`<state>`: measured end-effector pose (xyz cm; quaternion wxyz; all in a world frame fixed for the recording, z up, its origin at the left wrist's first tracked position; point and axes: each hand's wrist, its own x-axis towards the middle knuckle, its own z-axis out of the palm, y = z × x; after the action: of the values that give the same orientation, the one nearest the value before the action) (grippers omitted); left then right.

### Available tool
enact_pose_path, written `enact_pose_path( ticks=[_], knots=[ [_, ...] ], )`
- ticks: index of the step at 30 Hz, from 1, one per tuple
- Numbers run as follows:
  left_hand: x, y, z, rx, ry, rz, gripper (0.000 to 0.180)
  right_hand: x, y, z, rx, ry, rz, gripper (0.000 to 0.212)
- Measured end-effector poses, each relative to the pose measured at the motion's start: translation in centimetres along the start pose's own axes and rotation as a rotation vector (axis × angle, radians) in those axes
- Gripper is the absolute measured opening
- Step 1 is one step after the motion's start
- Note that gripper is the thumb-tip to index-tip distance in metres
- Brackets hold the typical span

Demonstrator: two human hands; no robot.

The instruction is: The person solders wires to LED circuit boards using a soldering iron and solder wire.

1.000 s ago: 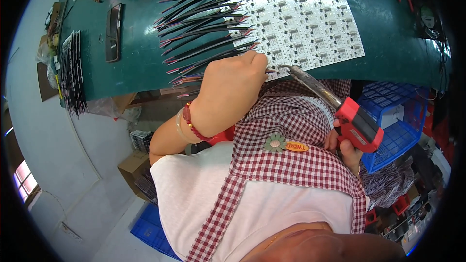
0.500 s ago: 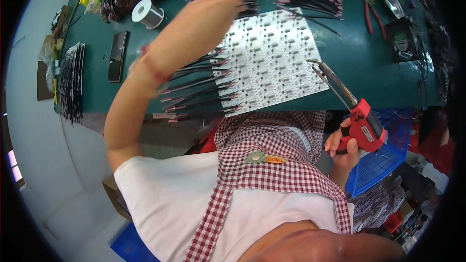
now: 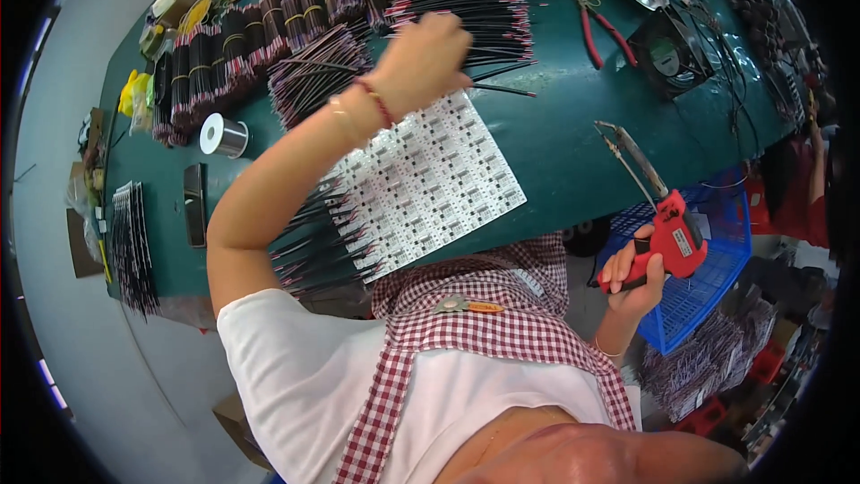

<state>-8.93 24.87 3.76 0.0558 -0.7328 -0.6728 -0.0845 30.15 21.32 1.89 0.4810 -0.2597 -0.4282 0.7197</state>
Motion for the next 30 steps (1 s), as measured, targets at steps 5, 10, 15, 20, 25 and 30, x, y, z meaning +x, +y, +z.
enact_pose_path(
  ticks=[5,10,15,20,25,30],
  knots=[
    [4.1,2.0,2.5,0.090,0.133,0.045,0.051,0.4,-1.4,1.3,-0.023,-0.073,-0.076,0.046],
    [4.5,1.7,2.0,0.250,0.191,0.171,0.008,-0.5,-2.4,1.4,-0.057,-0.015,-0.099,0.046],
    [5.7,3.3,2.2,0.155,0.139,0.091,0.006,-0.1,-3.6,1.5,0.078,0.152,-0.009,0.047],
    [5.4,5.0,0.8,0.168,0.295,0.177,0.006,0.0,-8.5,1.0,0.088,0.141,0.002,0.030],
    [4.5,6.6,1.6,0.227,0.134,0.186,0.007,-2.7,-8.2,-1.1,0.070,0.171,-0.097,0.029],
    [4.3,4.6,-0.2,-0.247,0.151,-0.123,0.014,-3.7,-7.6,-2.0,0.067,0.211,-0.076,0.031]
  ],
)
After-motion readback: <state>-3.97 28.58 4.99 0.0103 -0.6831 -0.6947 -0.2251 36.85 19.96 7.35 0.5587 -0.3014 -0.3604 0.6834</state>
